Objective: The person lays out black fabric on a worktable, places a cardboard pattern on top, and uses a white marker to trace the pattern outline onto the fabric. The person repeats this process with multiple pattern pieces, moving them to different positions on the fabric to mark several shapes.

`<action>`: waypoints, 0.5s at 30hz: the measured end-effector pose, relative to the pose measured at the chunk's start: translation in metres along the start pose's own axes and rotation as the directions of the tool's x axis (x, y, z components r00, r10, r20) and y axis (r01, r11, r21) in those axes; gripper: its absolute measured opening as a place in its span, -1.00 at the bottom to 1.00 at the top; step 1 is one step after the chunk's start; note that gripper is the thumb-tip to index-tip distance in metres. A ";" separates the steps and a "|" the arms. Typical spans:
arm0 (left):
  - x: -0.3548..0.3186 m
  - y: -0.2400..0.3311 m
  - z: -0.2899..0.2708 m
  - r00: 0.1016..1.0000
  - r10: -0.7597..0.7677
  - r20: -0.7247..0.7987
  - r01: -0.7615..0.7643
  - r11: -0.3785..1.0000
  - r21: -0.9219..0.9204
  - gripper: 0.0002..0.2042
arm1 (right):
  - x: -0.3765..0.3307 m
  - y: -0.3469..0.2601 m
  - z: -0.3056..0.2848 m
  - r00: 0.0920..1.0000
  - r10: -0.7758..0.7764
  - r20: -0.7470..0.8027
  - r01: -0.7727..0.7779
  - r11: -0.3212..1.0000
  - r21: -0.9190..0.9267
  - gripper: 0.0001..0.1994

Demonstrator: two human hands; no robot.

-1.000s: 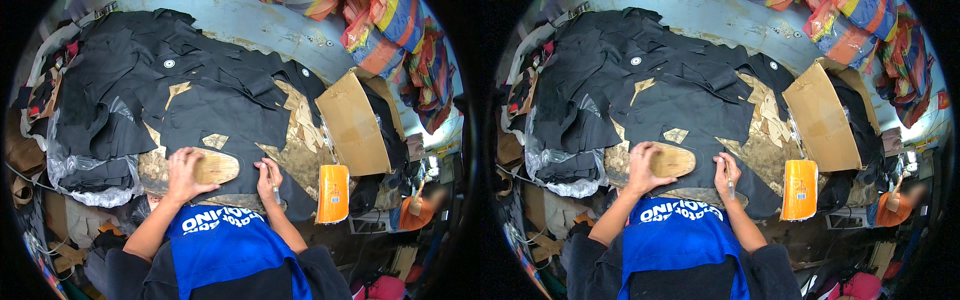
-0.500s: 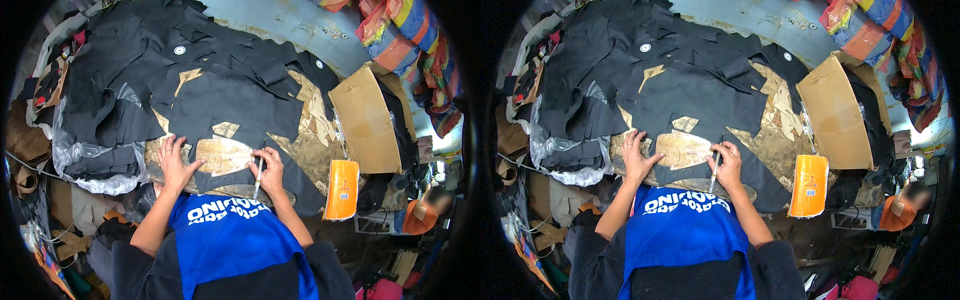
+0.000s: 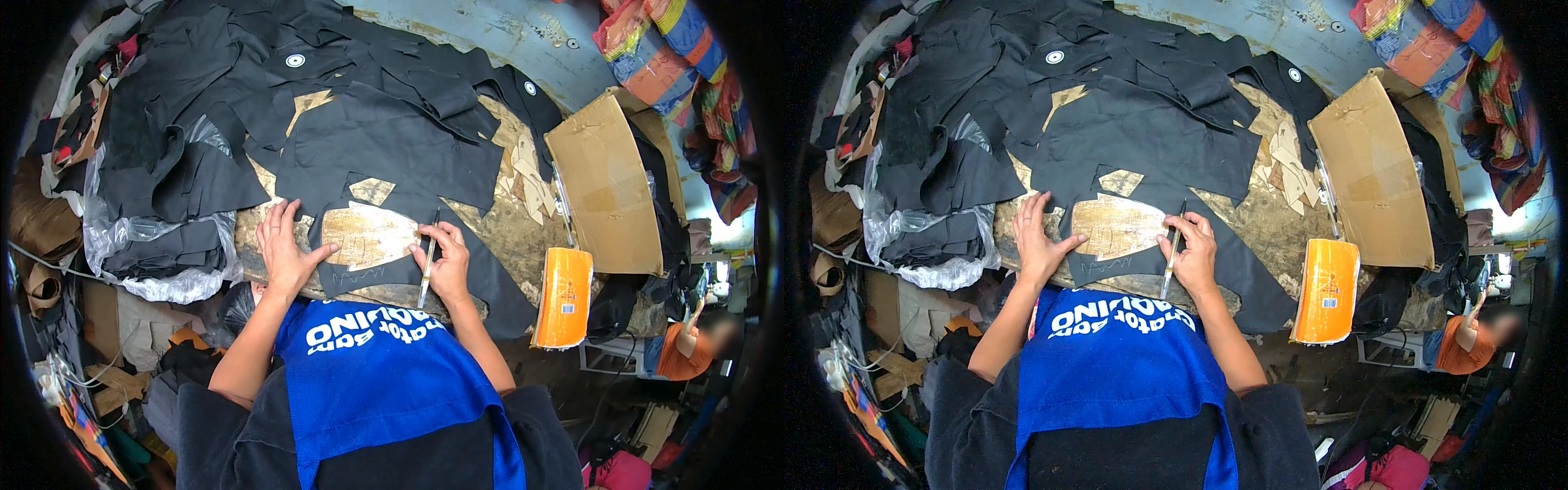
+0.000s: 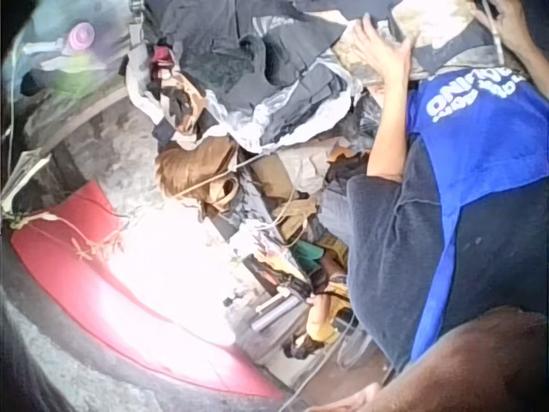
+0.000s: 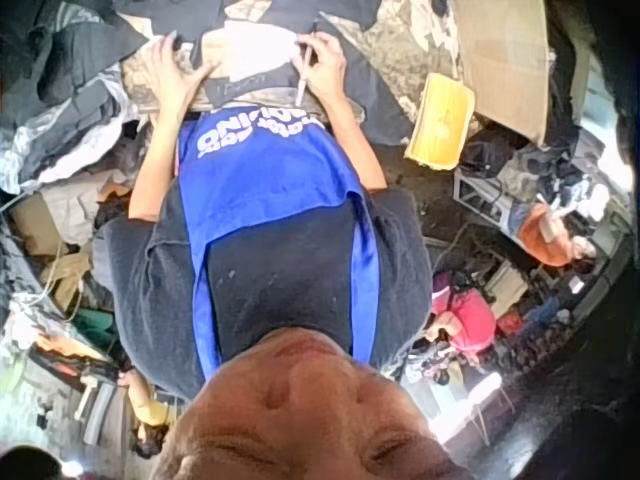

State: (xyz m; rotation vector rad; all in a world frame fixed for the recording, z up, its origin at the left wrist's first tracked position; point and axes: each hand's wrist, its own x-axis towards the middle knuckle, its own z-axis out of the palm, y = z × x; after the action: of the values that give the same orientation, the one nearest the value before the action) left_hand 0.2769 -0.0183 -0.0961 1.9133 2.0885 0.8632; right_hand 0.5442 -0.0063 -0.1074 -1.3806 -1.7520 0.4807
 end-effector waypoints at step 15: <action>0.000 0.000 0.000 0.999 -0.030 0.033 0.031 0.999 -0.037 -0.16 | -0.002 -0.003 -0.001 0.999 -0.027 -0.043 0.024 0.998 -0.057 -0.56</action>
State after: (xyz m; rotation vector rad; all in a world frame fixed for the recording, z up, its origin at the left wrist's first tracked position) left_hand 0.2766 -0.0182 -0.0961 1.8597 2.0626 0.8522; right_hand 0.5430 -0.0093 -0.1053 -1.3965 -1.7579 0.3869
